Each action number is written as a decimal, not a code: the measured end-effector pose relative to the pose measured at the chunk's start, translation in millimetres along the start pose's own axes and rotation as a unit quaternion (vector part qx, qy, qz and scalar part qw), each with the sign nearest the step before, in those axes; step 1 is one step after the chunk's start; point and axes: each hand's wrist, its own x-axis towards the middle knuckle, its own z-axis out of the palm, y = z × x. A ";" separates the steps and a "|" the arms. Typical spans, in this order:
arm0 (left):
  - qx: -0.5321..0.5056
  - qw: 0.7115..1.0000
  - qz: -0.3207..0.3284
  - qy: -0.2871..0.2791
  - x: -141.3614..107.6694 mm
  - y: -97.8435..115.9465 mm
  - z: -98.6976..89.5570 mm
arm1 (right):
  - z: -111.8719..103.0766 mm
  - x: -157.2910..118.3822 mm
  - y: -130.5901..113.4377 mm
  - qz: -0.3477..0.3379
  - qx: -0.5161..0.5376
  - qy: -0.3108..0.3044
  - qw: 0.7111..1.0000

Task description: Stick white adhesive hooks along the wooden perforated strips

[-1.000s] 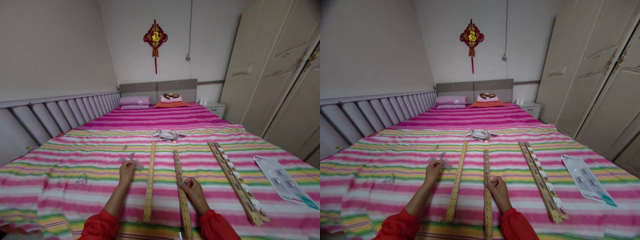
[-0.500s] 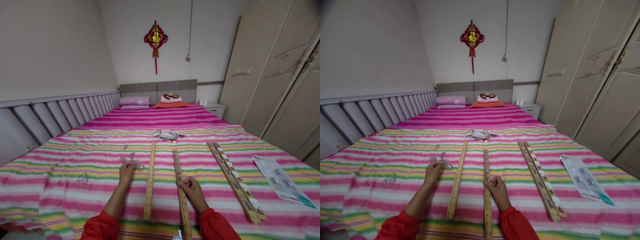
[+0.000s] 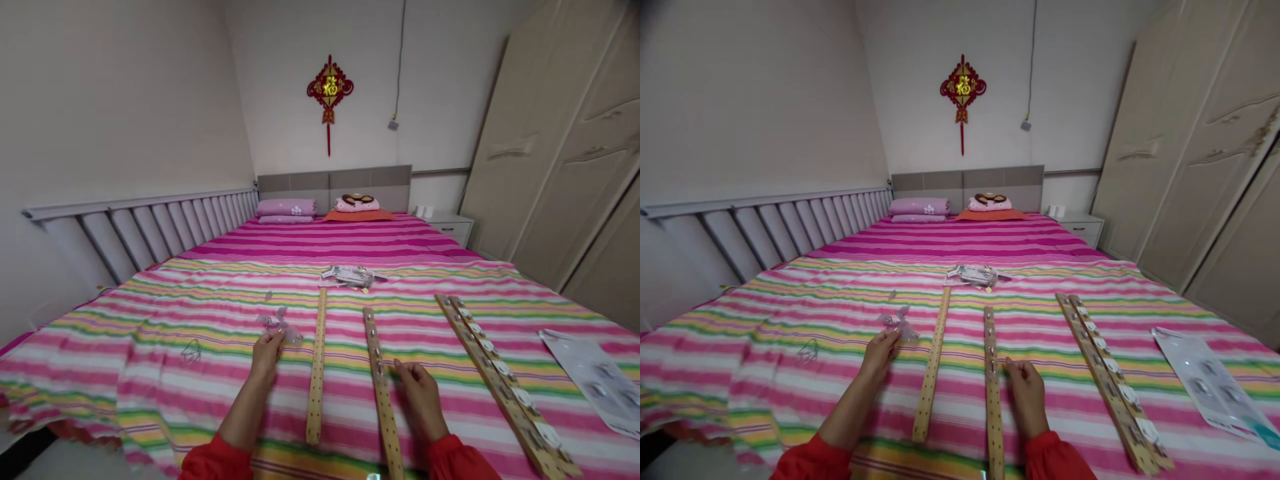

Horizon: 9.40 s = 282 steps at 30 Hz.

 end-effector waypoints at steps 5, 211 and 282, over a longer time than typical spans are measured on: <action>-0.090 0.995 -0.050 -0.011 -18.0 2.7 5.4 | 47.2 -16.1 -36.5 -0.034 0.006 -0.176 0.984; 0.076 0.962 -0.159 -0.209 -224.3 -48.1 47.5 | -66.1 -99.7 -7.0 0.200 0.067 -0.194 0.958; 0.086 0.971 -0.166 -0.151 -206.6 -57.2 103.8 | -50.4 -144.9 38.2 0.257 0.165 -0.139 0.942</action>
